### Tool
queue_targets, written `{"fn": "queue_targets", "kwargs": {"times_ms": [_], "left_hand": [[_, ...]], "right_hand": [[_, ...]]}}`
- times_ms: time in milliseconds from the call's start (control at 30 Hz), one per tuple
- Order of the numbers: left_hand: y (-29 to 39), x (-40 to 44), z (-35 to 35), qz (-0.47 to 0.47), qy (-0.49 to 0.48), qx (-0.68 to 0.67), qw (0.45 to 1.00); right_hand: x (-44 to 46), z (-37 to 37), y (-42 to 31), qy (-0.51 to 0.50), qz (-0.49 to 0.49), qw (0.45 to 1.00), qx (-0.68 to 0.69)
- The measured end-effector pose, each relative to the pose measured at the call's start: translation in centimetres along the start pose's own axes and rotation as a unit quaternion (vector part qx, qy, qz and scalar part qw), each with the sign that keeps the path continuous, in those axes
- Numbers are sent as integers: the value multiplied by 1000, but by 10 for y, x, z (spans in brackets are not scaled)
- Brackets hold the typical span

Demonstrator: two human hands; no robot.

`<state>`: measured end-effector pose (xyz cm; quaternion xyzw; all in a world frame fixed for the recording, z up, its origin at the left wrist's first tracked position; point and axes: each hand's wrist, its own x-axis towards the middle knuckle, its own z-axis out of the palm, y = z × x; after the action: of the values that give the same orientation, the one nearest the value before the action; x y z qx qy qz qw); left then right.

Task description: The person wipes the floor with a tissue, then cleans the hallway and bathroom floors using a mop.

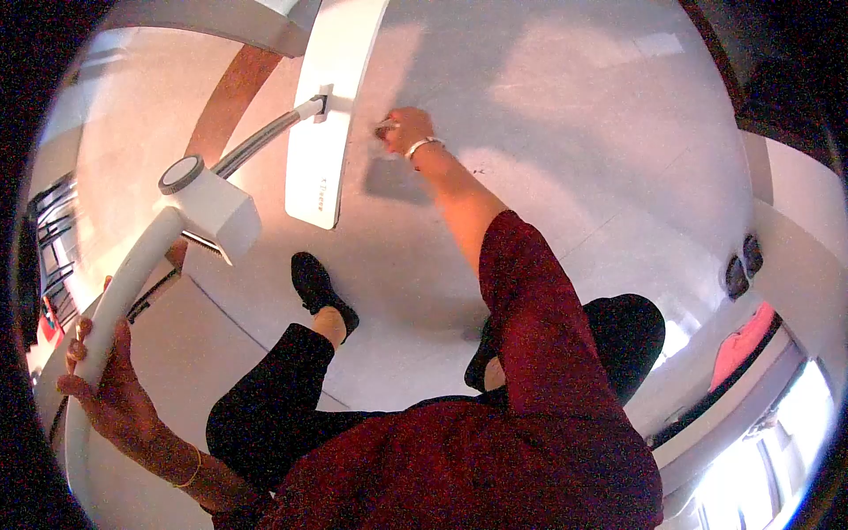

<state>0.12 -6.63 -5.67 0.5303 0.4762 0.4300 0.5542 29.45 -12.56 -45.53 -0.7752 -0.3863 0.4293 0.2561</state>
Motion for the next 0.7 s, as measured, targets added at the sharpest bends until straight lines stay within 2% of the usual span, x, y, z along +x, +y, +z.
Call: {"fn": "queue_targets", "kwargs": {"times_ms": [33, 100, 133, 200, 233, 267, 300, 333, 367, 400, 433, 467, 533, 567, 600, 633, 667, 700], "left_hand": [[1, -1, 0, 0, 7, -3, 1000], [5, -4, 5, -10, -4, -14, 1000], [8, -5, 10, -14, -12, -23, 1000], [17, -11, 18, -11, 4, 12, 1000], [19, -13, 23, -6, 8, 17, 1000], [19, -12, 16, -37, -17, -25, 999], [-9, -4, -34, 101, -46, 363, 925], [1, -3, -5, -73, 84, -57, 992], [-11, 4, -14, -95, 113, -99, 984], [2, 5, 12, 80, -88, 81, 990], [12, 2, 28, 192, -187, 156, 951], [22, -2, 42, 309, -271, 201, 889], [26, -10, 56, 382, -302, 98, 868], [27, -21, 48, 299, -270, 87, 911], [19, -19, 32, 234, -240, 336, 880], [-11, 5, -3, 139, -192, 571, 786], [-3, -3, -4, 91, -128, 509, 846], [6, -24, 10, 23, -51, 308, 950]], "right_hand": [[3, -3, 21, 70, -53, 989, -116], [-11, -30, 40, 117, 38, 982, -147], [-16, -42, 60, 152, 74, 982, -84], [-25, -58, 101, 218, 93, 956, -172], [-11, -51, 175, 135, -44, 905, -402], [-51, -71, 118, 142, -8, 889, -436], [-60, -82, 121, 135, -8, 871, -472], [-61, -90, 124, 124, -6, 865, -486], [-64, -96, 124, 118, 6, 866, -486], [-68, -99, 119, 114, 30, 874, -472], [-70, -98, 115, 114, 54, 885, -447], [-60, -90, 116, 143, 136, 927, -319], [-66, -81, 117, 164, 129, 949, -236], [-62, -85, 121, 184, 124, 943, -249], [-59, -80, 127, 196, 119, 938, -259], [-46, -47, 142, 194, 113, 938, -265], [-28, -40, 173, 52, 36, 887, -457], [-33, -43, 179, 71, 28, 904, -420]]}}
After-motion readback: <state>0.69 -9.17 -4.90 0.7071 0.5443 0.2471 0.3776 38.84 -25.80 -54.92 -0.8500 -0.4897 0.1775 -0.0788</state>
